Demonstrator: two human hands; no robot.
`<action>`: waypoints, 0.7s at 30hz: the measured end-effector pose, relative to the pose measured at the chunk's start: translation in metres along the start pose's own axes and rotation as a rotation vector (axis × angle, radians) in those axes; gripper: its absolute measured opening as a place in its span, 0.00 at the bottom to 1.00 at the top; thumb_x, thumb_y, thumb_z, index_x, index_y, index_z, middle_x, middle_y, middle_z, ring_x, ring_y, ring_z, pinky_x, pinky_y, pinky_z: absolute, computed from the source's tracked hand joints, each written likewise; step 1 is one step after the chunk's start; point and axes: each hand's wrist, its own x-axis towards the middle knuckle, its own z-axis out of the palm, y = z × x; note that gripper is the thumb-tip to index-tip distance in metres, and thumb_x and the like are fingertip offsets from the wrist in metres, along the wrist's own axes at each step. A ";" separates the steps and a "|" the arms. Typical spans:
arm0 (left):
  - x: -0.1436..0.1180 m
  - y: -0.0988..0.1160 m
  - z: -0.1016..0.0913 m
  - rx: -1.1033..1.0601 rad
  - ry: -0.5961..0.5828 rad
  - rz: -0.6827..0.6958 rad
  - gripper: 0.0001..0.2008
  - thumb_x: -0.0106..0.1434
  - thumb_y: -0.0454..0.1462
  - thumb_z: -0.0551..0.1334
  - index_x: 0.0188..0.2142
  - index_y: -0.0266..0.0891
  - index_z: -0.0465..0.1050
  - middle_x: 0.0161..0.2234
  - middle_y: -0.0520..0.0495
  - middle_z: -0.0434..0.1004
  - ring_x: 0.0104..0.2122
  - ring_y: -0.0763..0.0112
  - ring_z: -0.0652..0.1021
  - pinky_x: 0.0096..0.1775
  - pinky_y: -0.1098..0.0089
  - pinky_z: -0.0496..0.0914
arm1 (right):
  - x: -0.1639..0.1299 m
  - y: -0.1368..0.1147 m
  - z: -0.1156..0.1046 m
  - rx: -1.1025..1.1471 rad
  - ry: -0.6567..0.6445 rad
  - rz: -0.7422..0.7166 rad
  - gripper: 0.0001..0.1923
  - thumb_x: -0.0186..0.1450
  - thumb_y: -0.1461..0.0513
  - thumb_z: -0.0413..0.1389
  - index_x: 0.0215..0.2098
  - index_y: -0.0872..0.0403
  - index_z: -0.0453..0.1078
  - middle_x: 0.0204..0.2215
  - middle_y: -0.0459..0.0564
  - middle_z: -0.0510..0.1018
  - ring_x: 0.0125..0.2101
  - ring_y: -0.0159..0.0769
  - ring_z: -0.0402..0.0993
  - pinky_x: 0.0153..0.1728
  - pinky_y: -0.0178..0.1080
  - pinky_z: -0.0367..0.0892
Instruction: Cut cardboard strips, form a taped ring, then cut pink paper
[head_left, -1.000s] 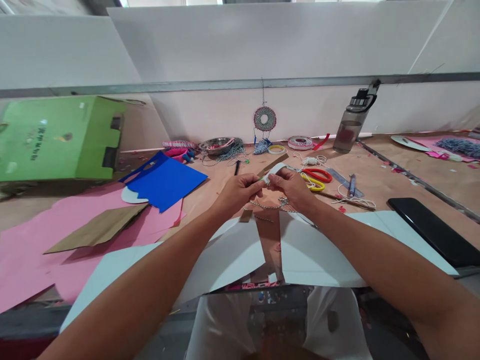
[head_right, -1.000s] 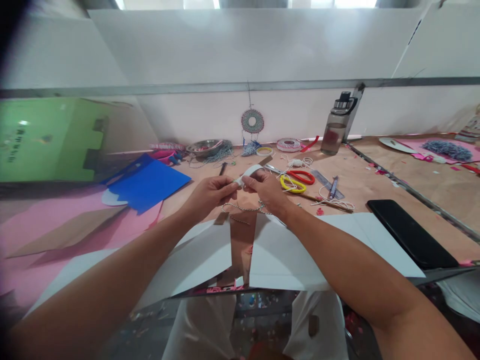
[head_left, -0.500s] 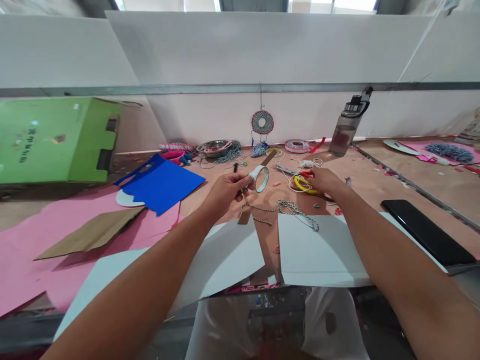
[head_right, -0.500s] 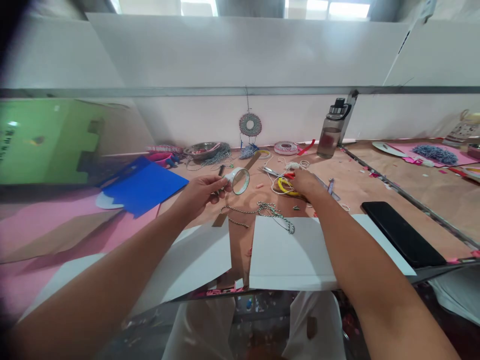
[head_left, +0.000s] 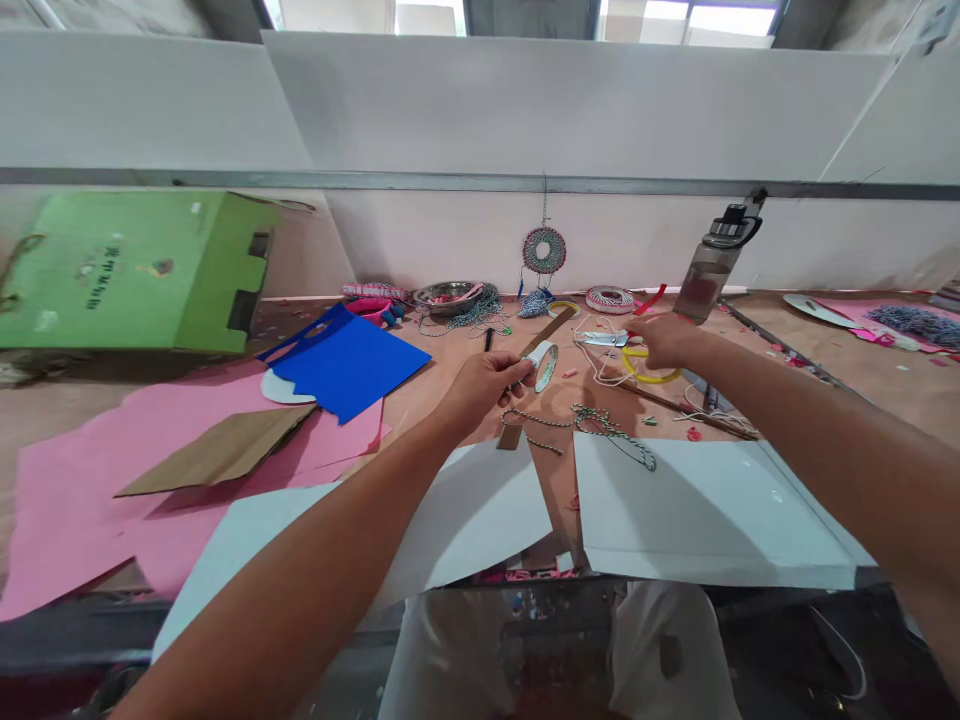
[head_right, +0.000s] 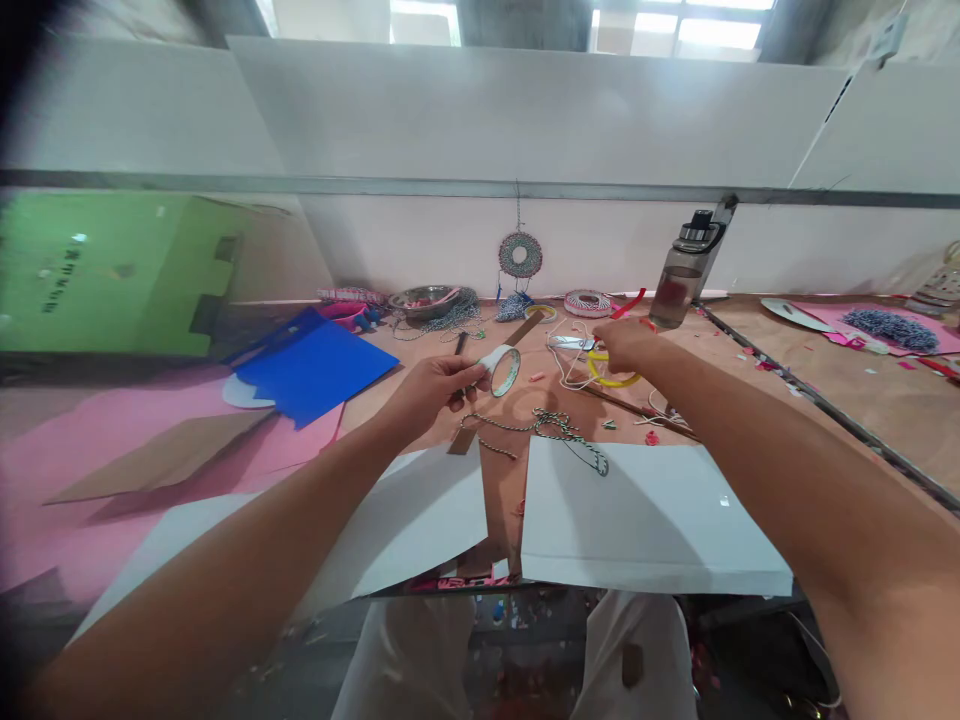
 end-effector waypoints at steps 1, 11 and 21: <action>0.000 0.000 0.000 0.003 -0.003 0.002 0.17 0.56 0.48 0.65 0.27 0.35 0.76 0.26 0.47 0.74 0.22 0.77 0.67 0.22 0.74 0.60 | -0.001 0.001 -0.009 -0.089 0.046 -0.013 0.24 0.55 0.64 0.61 0.51 0.53 0.70 0.43 0.61 0.77 0.48 0.55 0.68 0.43 0.49 0.63; -0.005 0.004 0.004 0.038 -0.006 0.007 0.15 0.56 0.47 0.64 0.26 0.36 0.76 0.23 0.49 0.73 0.21 0.77 0.67 0.23 0.73 0.61 | -0.018 0.005 -0.058 -0.717 0.240 -0.013 0.17 0.59 0.65 0.53 0.45 0.58 0.74 0.40 0.63 0.77 0.49 0.55 0.63 0.44 0.50 0.58; -0.007 0.008 0.009 0.050 -0.012 -0.008 0.14 0.57 0.45 0.63 0.25 0.36 0.76 0.22 0.49 0.73 0.20 0.78 0.67 0.22 0.74 0.60 | -0.036 0.053 -0.050 -0.565 0.318 -0.134 0.17 0.65 0.58 0.45 0.38 0.50 0.76 0.39 0.61 0.77 0.47 0.53 0.63 0.48 0.54 0.55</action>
